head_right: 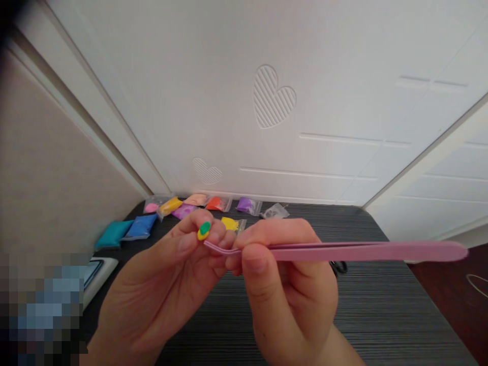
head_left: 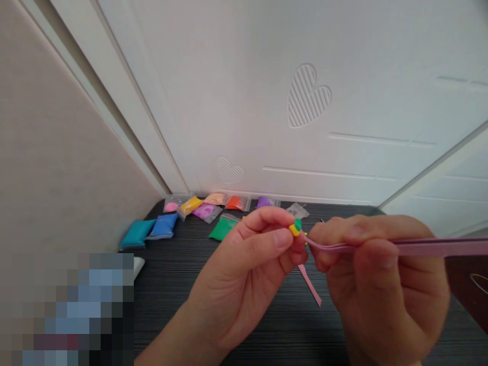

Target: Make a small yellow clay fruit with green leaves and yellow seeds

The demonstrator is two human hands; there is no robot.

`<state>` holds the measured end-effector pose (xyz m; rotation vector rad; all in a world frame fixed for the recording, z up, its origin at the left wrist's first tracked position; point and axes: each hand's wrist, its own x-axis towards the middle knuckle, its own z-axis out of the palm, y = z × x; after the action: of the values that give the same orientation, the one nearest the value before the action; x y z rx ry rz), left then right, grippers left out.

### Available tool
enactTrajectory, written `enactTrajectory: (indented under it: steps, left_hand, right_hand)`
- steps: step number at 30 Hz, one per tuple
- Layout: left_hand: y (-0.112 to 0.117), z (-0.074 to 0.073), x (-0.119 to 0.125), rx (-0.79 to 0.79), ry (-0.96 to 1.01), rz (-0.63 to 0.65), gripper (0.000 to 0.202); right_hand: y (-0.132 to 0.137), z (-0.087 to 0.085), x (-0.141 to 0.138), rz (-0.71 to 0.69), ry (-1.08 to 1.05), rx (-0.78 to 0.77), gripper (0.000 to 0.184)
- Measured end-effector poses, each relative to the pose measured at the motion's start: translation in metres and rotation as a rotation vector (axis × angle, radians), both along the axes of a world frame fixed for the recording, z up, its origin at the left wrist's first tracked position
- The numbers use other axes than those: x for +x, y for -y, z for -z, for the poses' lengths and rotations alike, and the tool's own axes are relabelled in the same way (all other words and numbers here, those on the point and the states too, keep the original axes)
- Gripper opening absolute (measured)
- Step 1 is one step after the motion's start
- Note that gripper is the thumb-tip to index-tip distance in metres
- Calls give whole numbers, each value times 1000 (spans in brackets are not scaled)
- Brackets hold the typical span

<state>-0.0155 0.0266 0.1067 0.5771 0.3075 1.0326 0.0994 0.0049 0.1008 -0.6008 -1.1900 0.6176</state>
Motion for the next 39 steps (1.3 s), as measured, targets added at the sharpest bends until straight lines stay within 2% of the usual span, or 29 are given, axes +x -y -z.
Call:
enactTrajectory:
  steps: [11, 16, 18, 21, 25, 34, 39]
  left_hand:
    - [1, -2, 1, 59, 31, 37, 8]
    - [2, -3, 1, 88, 36, 38, 9]
    - [2, -3, 0, 91, 27, 42, 8]
    - [2, -3, -1, 88, 12, 50, 7]
    - [1, -4, -1, 83, 7, 46, 7]
    - [1, -5, -1, 66, -8, 16, 6]
    - [2, -6, 0, 65, -10, 6, 7]
  right_hand:
    - [4, -4, 9, 75, 120, 36, 11]
    - [4, -1, 5, 57, 87, 96, 17]
    - [3, -2, -2, 93, 54, 150, 15]
    - [2, -8, -14, 244, 31, 244, 13]
    - [1, -14, -19, 372, 101, 249, 11]
    - [7, -7, -10, 420, 217, 233, 17]
    - [5, -5, -10, 428, 248, 247, 13]
